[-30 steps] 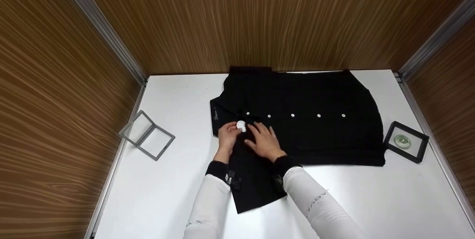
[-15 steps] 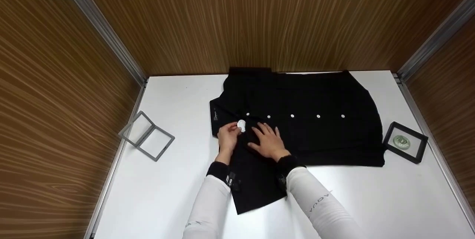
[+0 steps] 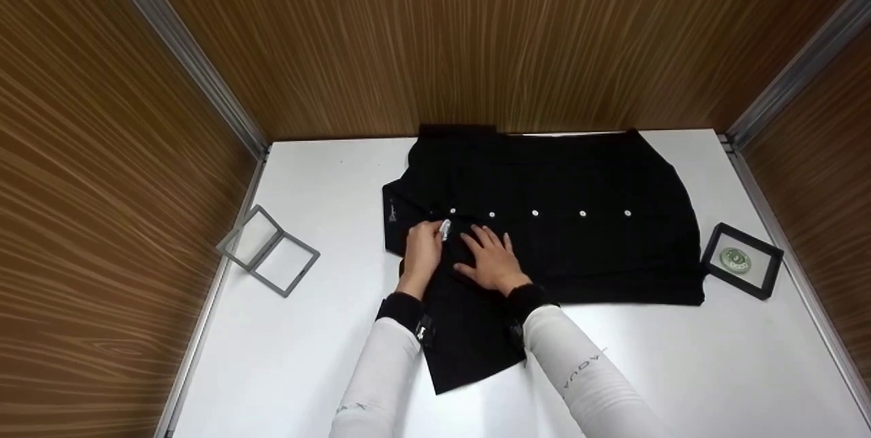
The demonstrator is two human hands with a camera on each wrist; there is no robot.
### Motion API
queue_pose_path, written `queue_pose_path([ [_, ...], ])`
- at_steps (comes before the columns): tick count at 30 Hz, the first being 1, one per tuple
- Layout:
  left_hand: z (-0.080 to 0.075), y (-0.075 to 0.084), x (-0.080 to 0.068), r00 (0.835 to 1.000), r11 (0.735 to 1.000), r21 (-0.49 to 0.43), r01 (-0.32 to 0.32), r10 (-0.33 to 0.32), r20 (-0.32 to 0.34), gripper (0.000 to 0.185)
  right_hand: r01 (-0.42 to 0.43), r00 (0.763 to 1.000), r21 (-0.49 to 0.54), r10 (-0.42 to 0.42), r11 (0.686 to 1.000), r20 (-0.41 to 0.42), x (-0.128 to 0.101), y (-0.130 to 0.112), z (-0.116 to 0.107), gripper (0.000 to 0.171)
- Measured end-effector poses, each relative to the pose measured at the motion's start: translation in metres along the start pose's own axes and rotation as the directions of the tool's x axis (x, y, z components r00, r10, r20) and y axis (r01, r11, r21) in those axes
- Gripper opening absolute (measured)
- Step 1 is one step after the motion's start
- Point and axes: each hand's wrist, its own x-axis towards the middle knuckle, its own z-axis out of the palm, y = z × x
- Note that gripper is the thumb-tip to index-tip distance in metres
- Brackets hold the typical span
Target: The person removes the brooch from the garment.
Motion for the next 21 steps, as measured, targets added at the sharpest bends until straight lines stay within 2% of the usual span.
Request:
queue_pose_path([
  [5,-0.002,0.003,-0.003,0.991,0.979,0.154,-0.133,0.135,-0.002,0.018,0.011,1.000,0.016,-0.011,1.000,0.002,0.000,0.001,-0.001,0.071],
  [9,-0.003,0.003,-0.005,0.984,0.961,0.215,-0.173,0.180,-0.014,0.015,0.019,1.000,0.020,-0.019,1.000,0.011,0.001,0.003,0.001,0.072],
  [16,-0.009,0.001,-0.009,0.987,0.967,0.211,-0.141,0.153,-0.041,0.010,0.024,0.999,0.022,-0.025,0.999,0.028,0.001,0.003,0.000,0.073],
  [19,-0.012,-0.003,-0.011,0.994,0.982,0.171,-0.078,0.089,-0.057,0.009,0.015,0.999,0.015,-0.016,1.000,0.040,0.001,0.002,-0.002,0.075],
  [21,-0.012,-0.007,-0.011,0.997,0.996,0.093,-0.011,0.017,-0.072,0.010,0.009,0.999,0.012,-0.010,1.000,0.045,0.000,0.002,-0.002,0.075],
])
